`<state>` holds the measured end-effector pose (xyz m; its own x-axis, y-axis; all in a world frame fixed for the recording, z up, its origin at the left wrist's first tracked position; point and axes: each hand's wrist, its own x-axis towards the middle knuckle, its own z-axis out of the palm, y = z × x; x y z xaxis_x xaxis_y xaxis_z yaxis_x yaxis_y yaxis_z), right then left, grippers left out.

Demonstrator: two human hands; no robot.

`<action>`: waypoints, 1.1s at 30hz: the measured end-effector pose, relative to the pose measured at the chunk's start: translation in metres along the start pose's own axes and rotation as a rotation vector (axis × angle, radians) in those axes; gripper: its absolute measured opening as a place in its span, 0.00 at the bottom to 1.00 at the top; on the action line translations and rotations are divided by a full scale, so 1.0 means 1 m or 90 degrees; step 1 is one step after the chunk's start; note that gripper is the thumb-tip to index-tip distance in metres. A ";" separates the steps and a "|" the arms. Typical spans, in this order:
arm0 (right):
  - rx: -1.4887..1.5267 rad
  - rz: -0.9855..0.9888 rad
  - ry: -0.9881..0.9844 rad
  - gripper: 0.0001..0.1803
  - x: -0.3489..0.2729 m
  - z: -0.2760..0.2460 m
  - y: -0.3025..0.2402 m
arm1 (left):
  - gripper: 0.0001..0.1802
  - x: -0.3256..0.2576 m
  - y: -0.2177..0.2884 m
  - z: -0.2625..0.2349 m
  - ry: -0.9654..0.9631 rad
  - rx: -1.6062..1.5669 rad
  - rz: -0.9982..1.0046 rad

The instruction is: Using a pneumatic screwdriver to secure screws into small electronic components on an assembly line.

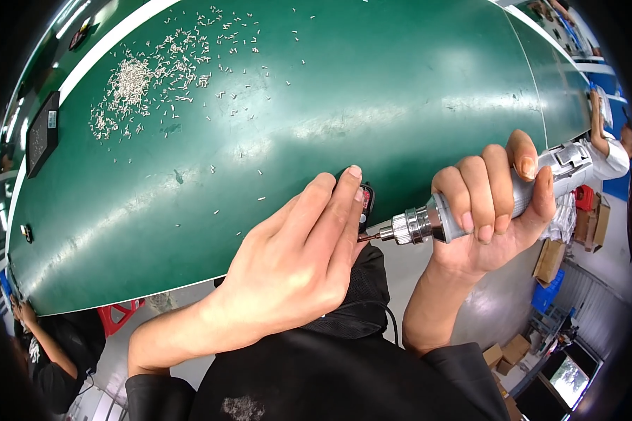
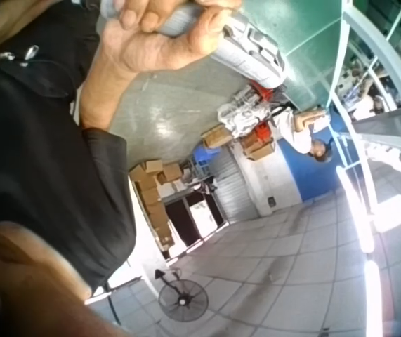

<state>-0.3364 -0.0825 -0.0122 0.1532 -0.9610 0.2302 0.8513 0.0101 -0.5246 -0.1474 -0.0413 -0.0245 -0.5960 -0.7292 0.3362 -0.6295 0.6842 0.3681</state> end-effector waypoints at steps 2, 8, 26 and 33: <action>0.008 -0.004 0.016 0.11 -0.002 -0.001 0.002 | 0.26 0.000 -0.001 0.001 0.000 -0.005 0.002; 0.030 -0.006 0.019 0.12 -0.005 -0.003 0.003 | 0.26 -0.002 -0.002 0.004 0.024 0.009 0.013; 0.025 -0.018 0.026 0.12 -0.006 -0.005 0.004 | 0.26 -0.003 -0.001 0.006 0.038 -0.003 -0.005; -0.048 -0.074 0.034 0.11 -0.014 0.008 0.003 | 0.27 -0.001 -0.001 0.008 0.049 -0.013 -0.002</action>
<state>-0.3318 -0.0663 -0.0102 0.0266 -0.9678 0.2503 0.8216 -0.1215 -0.5570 -0.1496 -0.0412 -0.0320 -0.5536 -0.7306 0.3996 -0.6209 0.6820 0.3865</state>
